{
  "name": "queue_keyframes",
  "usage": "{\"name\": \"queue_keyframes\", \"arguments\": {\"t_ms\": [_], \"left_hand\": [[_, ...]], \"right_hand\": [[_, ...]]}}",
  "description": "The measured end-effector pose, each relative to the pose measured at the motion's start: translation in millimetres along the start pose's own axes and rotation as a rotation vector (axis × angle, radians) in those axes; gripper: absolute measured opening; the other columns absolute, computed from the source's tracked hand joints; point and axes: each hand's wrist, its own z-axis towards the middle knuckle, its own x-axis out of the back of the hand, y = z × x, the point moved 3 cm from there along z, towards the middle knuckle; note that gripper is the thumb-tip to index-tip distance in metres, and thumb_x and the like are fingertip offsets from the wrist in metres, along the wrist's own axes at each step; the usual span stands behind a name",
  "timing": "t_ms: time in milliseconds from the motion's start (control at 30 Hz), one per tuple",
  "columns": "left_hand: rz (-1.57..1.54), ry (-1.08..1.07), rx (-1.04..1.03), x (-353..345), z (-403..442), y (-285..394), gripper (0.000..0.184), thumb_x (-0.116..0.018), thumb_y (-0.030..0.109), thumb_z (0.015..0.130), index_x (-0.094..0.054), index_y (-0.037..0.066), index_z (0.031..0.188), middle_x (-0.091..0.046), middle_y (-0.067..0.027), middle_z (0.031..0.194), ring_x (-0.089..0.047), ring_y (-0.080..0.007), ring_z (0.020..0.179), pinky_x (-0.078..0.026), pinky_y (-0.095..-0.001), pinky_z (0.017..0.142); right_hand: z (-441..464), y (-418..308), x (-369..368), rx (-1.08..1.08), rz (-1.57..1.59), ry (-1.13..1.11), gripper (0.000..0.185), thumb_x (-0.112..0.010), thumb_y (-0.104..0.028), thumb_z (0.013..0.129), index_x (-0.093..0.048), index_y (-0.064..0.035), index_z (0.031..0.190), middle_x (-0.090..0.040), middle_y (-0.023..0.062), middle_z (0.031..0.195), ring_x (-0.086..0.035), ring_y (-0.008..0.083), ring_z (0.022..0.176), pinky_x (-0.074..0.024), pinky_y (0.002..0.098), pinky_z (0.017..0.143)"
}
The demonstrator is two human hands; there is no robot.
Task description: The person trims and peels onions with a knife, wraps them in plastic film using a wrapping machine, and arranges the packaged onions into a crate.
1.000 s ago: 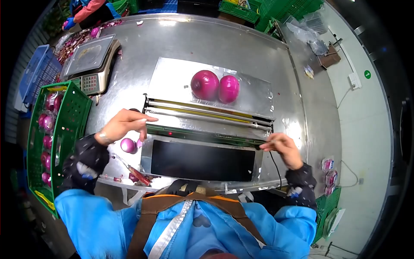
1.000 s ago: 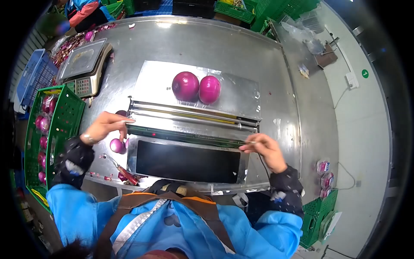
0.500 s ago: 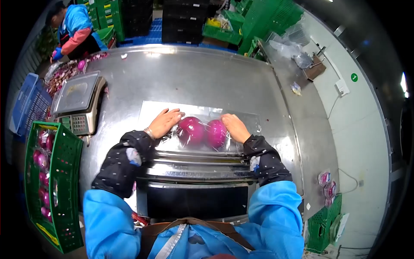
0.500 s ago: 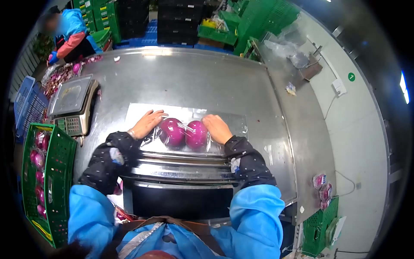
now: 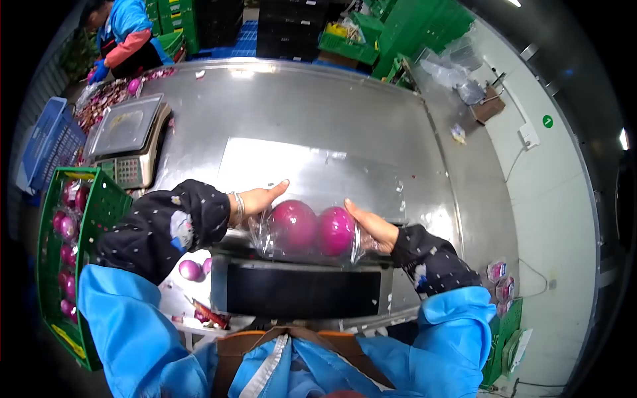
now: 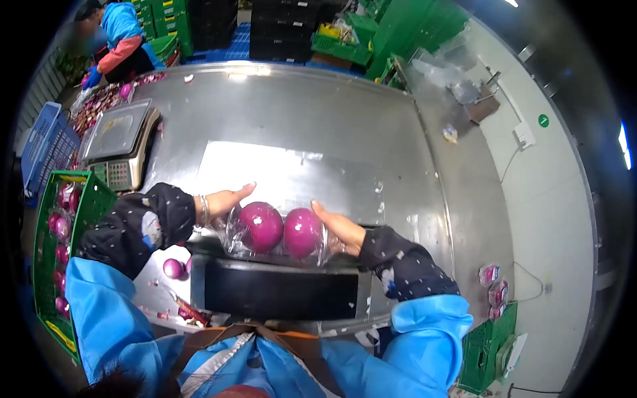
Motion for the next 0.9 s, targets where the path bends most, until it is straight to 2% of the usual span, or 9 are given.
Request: {"name": "queue_keyframes", "arguments": {"t_ms": [100, 167, 233, 367, 500, 533, 667, 767, 900], "left_hand": [[0.149, -0.020, 0.082, -47, -23, -53, 0.097, -0.023, 0.080, 0.079, -0.065, -0.008, 0.080, -0.063, -0.0171, 0.069, -0.063, -0.0238, 0.064, -0.050, -0.0356, 0.057], [0.250, 0.033, 0.084, -79, -30, -84, 0.096, -0.021, 0.077, 0.082, -0.064, -0.008, 0.066, -0.059, -0.0204, 0.061, -0.062, -0.0298, 0.060, -0.049, -0.0393, 0.061], [0.384, 0.287, -0.114, -103, -19, -115, 0.090, -0.027, 0.069, 0.087, -0.061, -0.011, 0.065, -0.054, -0.0285, 0.057, -0.058, -0.0424, 0.060, -0.047, -0.0438, 0.067], [0.368, 0.344, -0.120, -114, -28, -144, 0.075, -0.041, 0.064, 0.086, -0.061, -0.005, 0.066, -0.057, -0.0225, 0.058, -0.058, -0.0367, 0.058, -0.048, -0.0430, 0.064], [0.135, 0.255, -0.323, -98, -65, -172, 0.038, -0.071, 0.029, 0.080, -0.054, 0.002, 0.059, -0.056, -0.0055, 0.062, -0.057, -0.0142, 0.064, -0.047, -0.0284, 0.063], [-0.330, 0.231, -0.454, -105, -60, -189, 0.027, -0.074, 0.014, 0.077, -0.052, 0.004, 0.064, -0.054, 0.0017, 0.069, -0.050, -0.0063, 0.068, -0.042, -0.0230, 0.062], [-0.530, 0.690, -0.556, -125, -50, -189, 0.023, -0.056, 0.019, 0.092, -0.052, 0.007, 0.073, -0.046, 0.0053, 0.065, -0.041, -0.0007, 0.063, -0.033, -0.0190, 0.054], [-0.841, 0.784, -0.472, -148, -61, -183, 0.030, -0.053, 0.022, 0.094, -0.043, 0.009, 0.069, -0.035, 0.0071, 0.060, -0.031, -0.0016, 0.056, -0.026, -0.0191, 0.048], [-0.730, 0.893, -0.400, -142, -114, -187, 0.027, -0.054, 0.019, 0.094, -0.047, 0.008, 0.071, -0.038, 0.0085, 0.059, -0.029, -0.0002, 0.050, -0.023, -0.0182, 0.042]], "right_hand": [[-17, 77, -18, -0.093, -0.028, 0.038, 0.062, -0.035, -0.060, 0.092, -0.060, -0.0030, 0.092, -0.058, 0.0038, 0.068, -0.046, 0.0083, 0.048, -0.0309, 0.0212, 0.039], [-21, 126, -29, -0.071, -0.153, 0.083, 0.073, -0.030, -0.061, 0.092, -0.063, 0.0008, 0.073, -0.059, 0.0099, 0.060, -0.055, 0.0183, 0.055, -0.0426, 0.0292, 0.054], [4, 175, -18, 0.220, -0.547, 0.287, 0.080, -0.026, -0.064, 0.091, -0.058, 0.0043, 0.064, -0.053, 0.0160, 0.053, -0.056, 0.0287, 0.059, -0.0435, 0.0376, 0.063], [-9, 173, -29, 0.243, -0.702, 0.389, 0.074, -0.029, -0.057, 0.093, -0.060, 0.0059, 0.068, -0.053, 0.0212, 0.056, -0.058, 0.0361, 0.062, -0.0443, 0.0400, 0.064], [-32, 201, -30, 0.286, -0.181, 0.229, 0.044, -0.044, -0.040, 0.096, -0.060, -0.0040, 0.077, -0.053, -0.0014, 0.060, -0.042, 0.0059, 0.048, -0.0339, 0.0225, 0.045], [-36, 211, -28, 0.169, -0.053, 0.291, 0.037, -0.050, -0.034, 0.095, -0.057, -0.0050, 0.075, -0.052, -0.0033, 0.064, -0.040, 0.0045, 0.051, -0.0340, 0.0209, 0.049], [-33, 226, -41, 0.521, 0.284, 0.486, 0.028, -0.050, -0.027, 0.096, -0.055, -0.0055, 0.079, -0.051, -0.0026, 0.070, -0.043, 0.0041, 0.057, -0.0348, 0.0208, 0.053], [-48, 217, -63, 0.320, 0.735, 0.367, 0.034, -0.048, -0.032, 0.096, -0.045, -0.0103, 0.071, -0.034, -0.0052, 0.057, -0.030, 0.0034, 0.045, -0.0242, 0.0195, 0.041], [-74, 225, -48, 0.248, 0.433, 0.599, 0.036, -0.052, -0.030, 0.094, -0.045, -0.0077, 0.067, -0.032, -0.0066, 0.053, -0.027, 0.0029, 0.045, -0.0203, 0.0207, 0.040]]}}
